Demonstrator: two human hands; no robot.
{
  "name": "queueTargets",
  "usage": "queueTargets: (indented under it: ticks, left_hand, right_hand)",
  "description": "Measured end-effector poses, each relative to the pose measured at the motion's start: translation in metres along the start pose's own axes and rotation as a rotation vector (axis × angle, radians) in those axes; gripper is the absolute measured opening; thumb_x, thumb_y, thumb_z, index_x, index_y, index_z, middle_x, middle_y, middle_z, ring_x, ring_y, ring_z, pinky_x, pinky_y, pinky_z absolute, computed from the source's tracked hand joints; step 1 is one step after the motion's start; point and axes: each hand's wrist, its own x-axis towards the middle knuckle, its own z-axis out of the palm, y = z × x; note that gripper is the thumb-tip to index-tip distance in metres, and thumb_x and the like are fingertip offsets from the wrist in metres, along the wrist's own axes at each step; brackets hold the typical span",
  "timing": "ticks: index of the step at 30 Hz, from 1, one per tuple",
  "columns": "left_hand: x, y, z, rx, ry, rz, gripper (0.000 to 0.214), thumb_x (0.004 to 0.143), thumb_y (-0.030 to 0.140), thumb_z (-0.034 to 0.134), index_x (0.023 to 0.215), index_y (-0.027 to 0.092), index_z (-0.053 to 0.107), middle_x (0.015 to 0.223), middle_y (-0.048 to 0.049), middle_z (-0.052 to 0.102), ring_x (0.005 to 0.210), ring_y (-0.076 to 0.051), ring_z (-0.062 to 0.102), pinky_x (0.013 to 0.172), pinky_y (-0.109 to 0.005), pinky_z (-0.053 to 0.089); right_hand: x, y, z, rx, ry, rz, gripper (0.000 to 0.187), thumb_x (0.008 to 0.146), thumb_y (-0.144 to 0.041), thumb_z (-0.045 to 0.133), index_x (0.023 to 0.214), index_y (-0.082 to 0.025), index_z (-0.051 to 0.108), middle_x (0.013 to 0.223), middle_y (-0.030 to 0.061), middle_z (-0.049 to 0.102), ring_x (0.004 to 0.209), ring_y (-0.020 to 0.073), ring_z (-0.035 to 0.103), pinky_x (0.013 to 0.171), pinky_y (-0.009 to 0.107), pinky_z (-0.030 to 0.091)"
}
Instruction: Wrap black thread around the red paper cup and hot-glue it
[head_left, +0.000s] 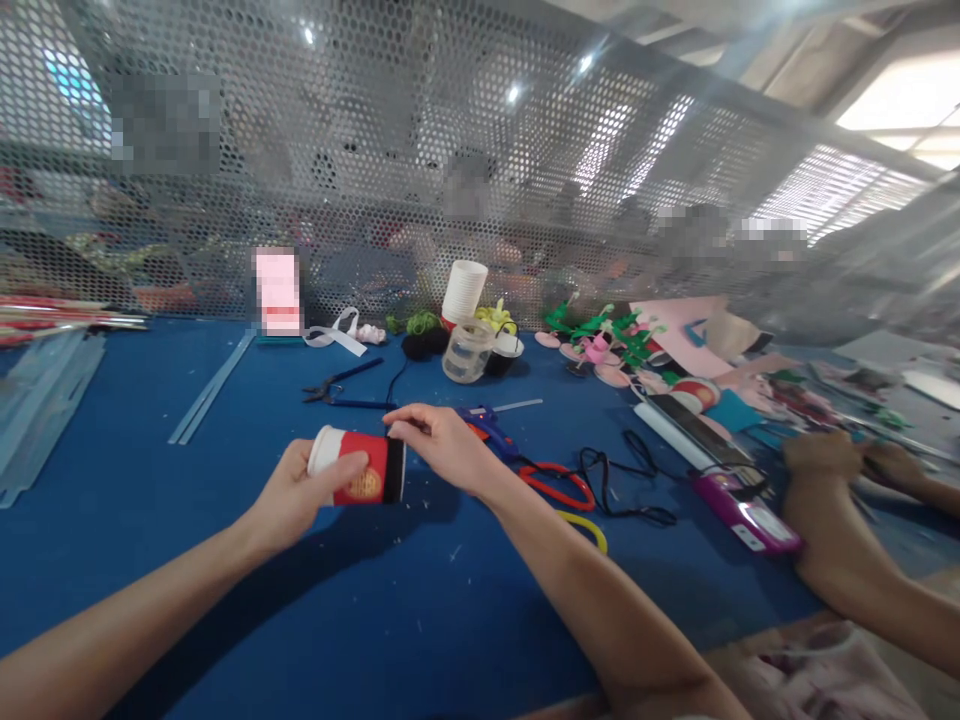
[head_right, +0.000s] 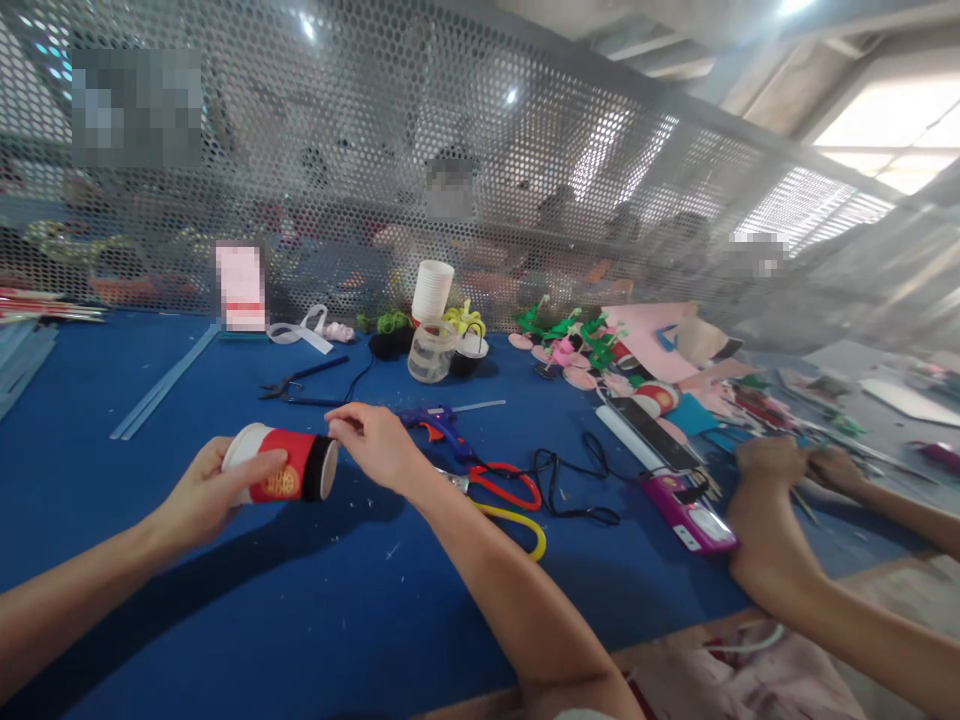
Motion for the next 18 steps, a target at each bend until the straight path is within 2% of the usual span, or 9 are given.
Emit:
queueTargets:
  ticks: [3, 6, 10, 14, 18]
  left_hand:
    - [0.008, 0.003, 0.001, -0.251, 0.106, -0.137, 0.016, 0.058, 0.028, 0.062, 0.055, 0.013, 0.056, 0.046, 0.0027, 0.055, 0.041, -0.007, 0.046, 0.04, -0.016, 0.034]
    - [0.012, 0.006, 0.001, -0.348, 0.153, -0.202, 0.013, 0.057, 0.024, 0.062, 0.058, 0.012, 0.057, 0.047, 0.0022, 0.056, 0.042, -0.007, 0.048, 0.04, -0.017, 0.035]
    - [0.013, 0.005, 0.001, -0.358, 0.147, -0.245, 0.015, 0.06, 0.026, 0.06, 0.06, 0.011, 0.056, 0.046, 0.0021, 0.055, 0.039, -0.007, 0.045, 0.038, -0.017, 0.033]
    - [0.011, 0.006, 0.002, -0.325, 0.157, -0.236, 0.017, 0.059, 0.027, 0.061, 0.056, 0.011, 0.054, 0.043, 0.0033, 0.052, 0.037, -0.006, 0.043, 0.037, -0.017, 0.031]
    - [0.01, 0.007, 0.002, -0.287, 0.147, -0.209, 0.017, 0.059, 0.027, 0.061, 0.056, 0.012, 0.055, 0.045, 0.0023, 0.055, 0.04, -0.007, 0.046, 0.039, -0.017, 0.033]
  right_hand:
    - [-0.002, -0.001, -0.004, -0.06, 0.073, -0.038, 0.023, 0.079, -0.029, 0.038, 0.08, -0.013, 0.055, 0.077, 0.006, 0.061, 0.07, 0.0134, 0.055, 0.064, 0.027, 0.041]
    - [-0.009, -0.013, -0.006, -0.075, 0.015, -0.057, 0.025, 0.078, -0.035, 0.04, 0.073, -0.015, 0.053, 0.07, 0.0028, 0.058, 0.065, 0.012, 0.053, 0.059, 0.024, 0.04]
    - [-0.017, -0.025, 0.0, -0.105, -0.096, -0.02, 0.019, 0.067, -0.034, 0.056, 0.069, -0.017, 0.05, 0.067, -0.0008, 0.055, 0.059, 0.0099, 0.049, 0.054, 0.022, 0.038]
    - [-0.018, -0.022, 0.006, -0.123, -0.093, -0.004, 0.017, 0.067, -0.029, 0.056, 0.062, -0.018, 0.045, 0.058, -0.004, 0.047, 0.051, 0.0079, 0.042, 0.049, 0.021, 0.034]
    - [-0.015, -0.017, 0.004, 0.033, -0.145, 0.016, 0.021, 0.067, -0.035, 0.056, 0.064, -0.017, 0.045, 0.058, -0.0037, 0.047, 0.052, 0.0081, 0.043, 0.049, 0.021, 0.035]
